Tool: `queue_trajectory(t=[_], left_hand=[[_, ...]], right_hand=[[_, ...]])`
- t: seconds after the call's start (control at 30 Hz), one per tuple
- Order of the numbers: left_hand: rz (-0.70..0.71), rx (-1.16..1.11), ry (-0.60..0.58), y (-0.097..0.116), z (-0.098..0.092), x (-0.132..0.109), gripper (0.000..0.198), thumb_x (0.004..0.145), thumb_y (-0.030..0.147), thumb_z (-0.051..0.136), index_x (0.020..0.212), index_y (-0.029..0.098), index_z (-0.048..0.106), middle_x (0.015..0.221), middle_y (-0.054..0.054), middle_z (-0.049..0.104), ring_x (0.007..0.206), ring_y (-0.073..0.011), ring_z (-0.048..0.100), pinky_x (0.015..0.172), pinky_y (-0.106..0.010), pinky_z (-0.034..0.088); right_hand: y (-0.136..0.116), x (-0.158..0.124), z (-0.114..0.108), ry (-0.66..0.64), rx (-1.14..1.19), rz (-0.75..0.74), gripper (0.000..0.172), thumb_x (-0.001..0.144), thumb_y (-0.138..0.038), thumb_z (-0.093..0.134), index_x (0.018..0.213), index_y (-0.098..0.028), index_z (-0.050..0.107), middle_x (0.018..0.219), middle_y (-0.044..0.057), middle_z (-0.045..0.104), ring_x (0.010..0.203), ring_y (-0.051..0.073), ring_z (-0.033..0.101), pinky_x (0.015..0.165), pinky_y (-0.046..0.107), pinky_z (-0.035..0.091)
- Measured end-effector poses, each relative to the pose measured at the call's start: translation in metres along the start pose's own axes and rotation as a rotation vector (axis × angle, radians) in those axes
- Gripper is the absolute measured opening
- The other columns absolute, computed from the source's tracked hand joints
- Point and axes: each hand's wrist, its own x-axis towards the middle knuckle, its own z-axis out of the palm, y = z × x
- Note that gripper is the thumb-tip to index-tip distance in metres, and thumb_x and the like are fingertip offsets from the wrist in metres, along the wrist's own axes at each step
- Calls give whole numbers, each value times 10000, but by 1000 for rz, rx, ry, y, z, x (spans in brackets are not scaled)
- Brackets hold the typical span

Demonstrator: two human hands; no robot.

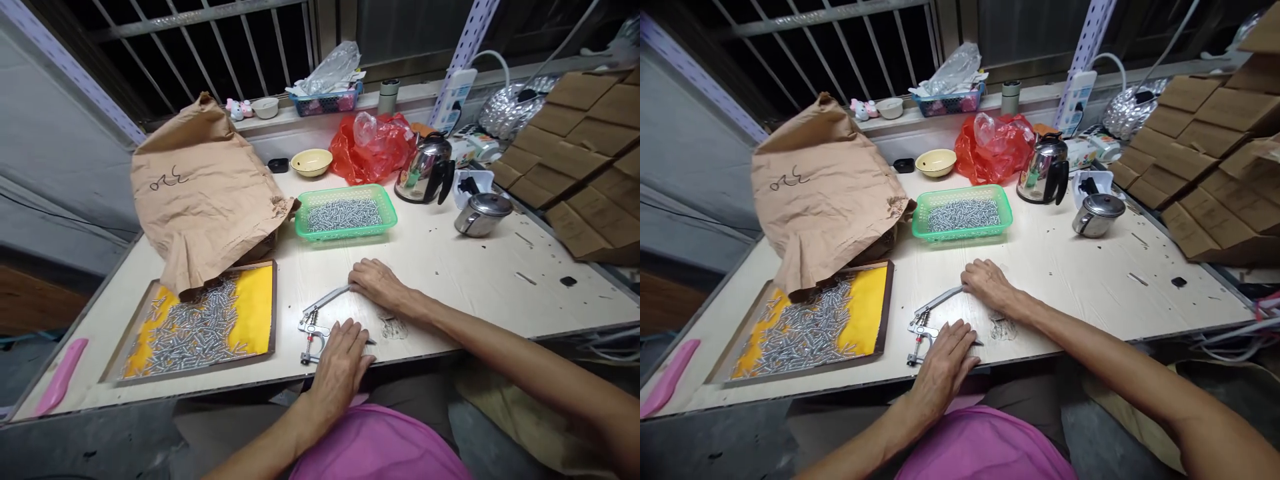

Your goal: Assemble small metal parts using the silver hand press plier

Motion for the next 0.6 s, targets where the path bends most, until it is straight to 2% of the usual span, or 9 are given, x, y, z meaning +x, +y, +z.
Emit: queue_trajectory(t=[0.07, 0.13, 0.27, 0.33, 0.4, 0.47, 0.5, 0.53, 0.6], left_hand=[[-6, -34, -1, 0, -1, 1, 362, 880, 243, 505, 1229, 147, 481, 1275, -143, 560, 1256, -269, 453, 1058, -515, 368], [-14, -66, -5, 1, -2, 1, 388, 874, 248, 512, 1248, 154, 467, 1284, -146, 548, 1261, -276, 444, 1054, -524, 365], [-66, -128, 25, 8, 1, -9, 336, 857, 258, 532, 1184, 182, 519, 1121, -122, 635, 1079, -274, 577, 905, -456, 491], [1, -149, 56, 13, 2, -21, 272, 854, 249, 530, 1119, 194, 555, 990, -96, 672, 937, -244, 628, 804, -389, 525], [157, -142, 131, 14, -3, -35, 230, 852, 226, 527, 1076, 196, 571, 861, -70, 682, 795, -197, 639, 690, -312, 523], [264, -92, 264, 9, -18, -49, 179, 847, 193, 525, 1016, 197, 583, 713, -36, 657, 641, -153, 599, 565, -264, 481], [243, -52, 328, 2, -29, -55, 155, 846, 180, 524, 987, 200, 585, 666, -23, 638, 593, -142, 570, 528, -257, 456], [183, -10, 379, -6, -43, -60, 151, 845, 156, 514, 971, 204, 583, 649, -18, 626, 587, -140, 554, 533, -259, 449], [-101, 97, 382, -30, -74, -67, 179, 864, 121, 472, 983, 202, 577, 754, -40, 641, 694, -158, 568, 635, -287, 466]], right_hand=[[-9, 10, -3, 7, -45, 6, 128, 893, -224, 522, 926, -156, 624, 937, 84, 598, 919, 218, 462, 779, 337, 318], [-28, 15, -8, -7, -44, -80, 132, 891, -202, 511, 948, -171, 626, 938, 81, 587, 901, 216, 448, 753, 334, 318], [-79, 17, -13, -64, 53, -484, 92, 871, -235, 551, 875, -223, 642, 936, 57, 557, 903, 211, 415, 702, 316, 316], [-98, 16, -11, -81, 69, -610, 120, 867, -209, 544, 783, -202, 630, 920, 61, 549, 924, 212, 406, 723, 327, 318], [-106, 15, -4, -92, 85, -659, 124, 844, -168, 545, 734, -179, 603, 899, 66, 545, 924, 209, 408, 751, 337, 323], [-108, 16, 7, -98, 110, -683, 89, 810, -155, 561, 724, -170, 575, 873, 63, 545, 908, 207, 418, 757, 342, 327], [-108, 17, 13, -95, 133, -693, 63, 801, -158, 564, 739, -169, 563, 872, 59, 547, 898, 203, 426, 761, 343, 330], [-108, 17, 18, -84, 165, -694, 45, 806, -159, 554, 763, -169, 553, 872, 53, 551, 882, 195, 435, 767, 341, 333], [-109, 18, 24, -30, 258, -669, 56, 853, -155, 493, 823, -174, 536, 868, 40, 559, 842, 171, 457, 778, 328, 343]])
